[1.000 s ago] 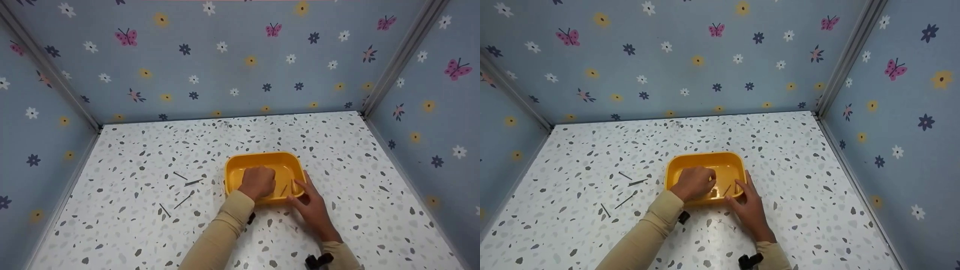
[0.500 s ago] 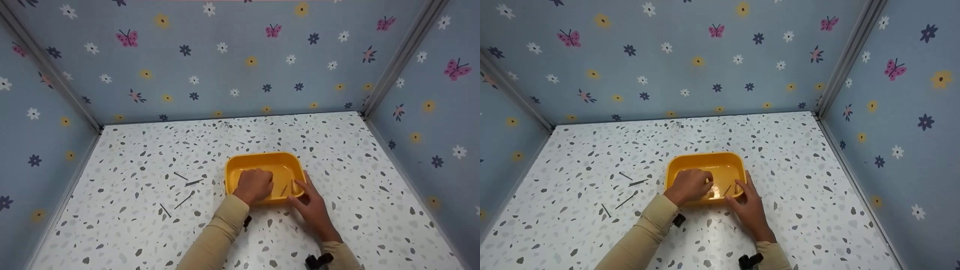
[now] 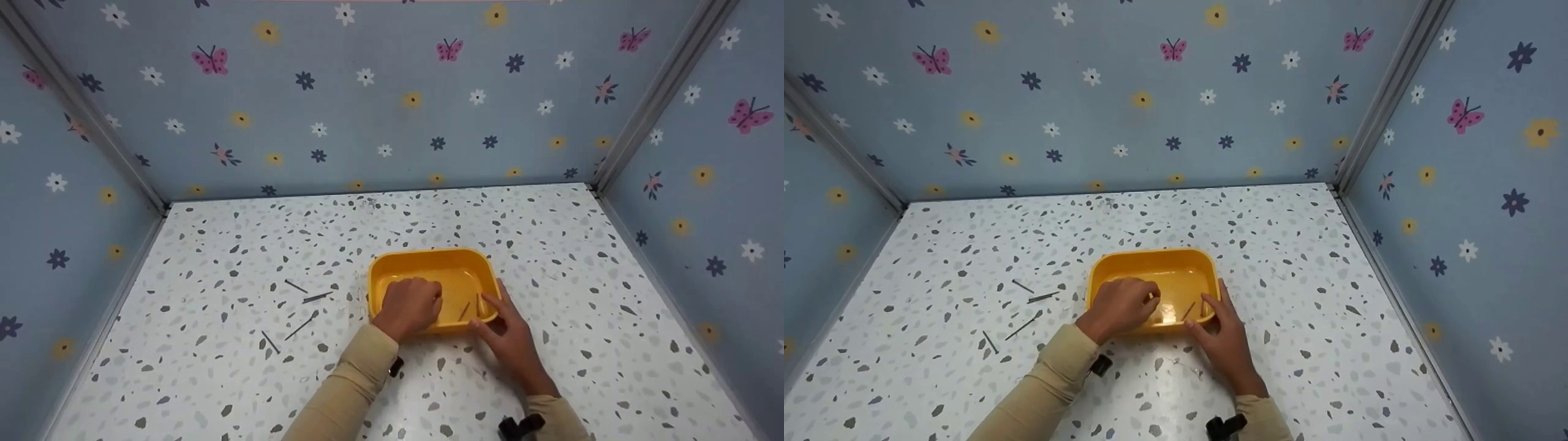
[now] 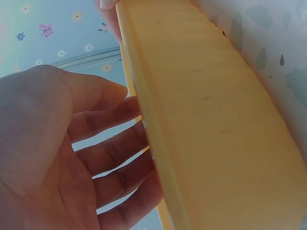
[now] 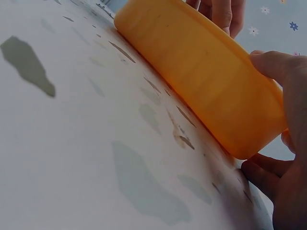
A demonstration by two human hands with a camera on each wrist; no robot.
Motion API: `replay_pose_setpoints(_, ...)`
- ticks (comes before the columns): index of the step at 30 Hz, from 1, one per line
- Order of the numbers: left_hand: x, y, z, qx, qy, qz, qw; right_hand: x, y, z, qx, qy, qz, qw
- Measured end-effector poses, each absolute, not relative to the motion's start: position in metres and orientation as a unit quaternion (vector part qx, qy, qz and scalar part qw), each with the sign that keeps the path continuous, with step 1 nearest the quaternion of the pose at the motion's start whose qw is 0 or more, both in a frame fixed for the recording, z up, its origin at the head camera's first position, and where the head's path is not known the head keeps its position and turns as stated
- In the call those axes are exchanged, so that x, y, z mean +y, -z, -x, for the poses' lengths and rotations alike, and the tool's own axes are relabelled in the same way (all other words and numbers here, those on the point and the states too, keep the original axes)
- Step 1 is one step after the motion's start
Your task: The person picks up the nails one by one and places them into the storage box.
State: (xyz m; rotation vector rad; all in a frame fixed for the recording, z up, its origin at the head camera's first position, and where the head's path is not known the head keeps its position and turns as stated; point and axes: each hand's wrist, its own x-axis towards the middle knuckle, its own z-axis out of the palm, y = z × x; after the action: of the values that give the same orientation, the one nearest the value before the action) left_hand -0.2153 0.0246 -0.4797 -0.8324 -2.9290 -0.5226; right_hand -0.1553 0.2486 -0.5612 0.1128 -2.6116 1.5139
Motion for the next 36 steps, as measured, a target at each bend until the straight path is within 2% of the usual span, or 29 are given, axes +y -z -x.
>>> replay_pose_setpoints(9,0.016,0.475,0.213,-0.948,0.165,0.268,0.048,0.250,0.566,0.157,-0.842,-0.531,-0.060,0.075)
replay_pose_setpoints(17,0.008,0.475,0.214,-0.945,0.179,0.267,0.053,0.249,0.565,0.154,-0.848,-0.526,-0.043,0.059)
replay_pose_setpoints(27,-0.002,0.479,0.209,-0.943,0.192,0.261,0.076,0.233,0.533,0.144,-0.847,-0.527,-0.033,0.059)
replay_pose_setpoints(36,-0.015,0.477,0.209,-0.941,0.193,0.257,0.106,0.245,0.563,0.156,-0.842,-0.530,-0.054,0.088)
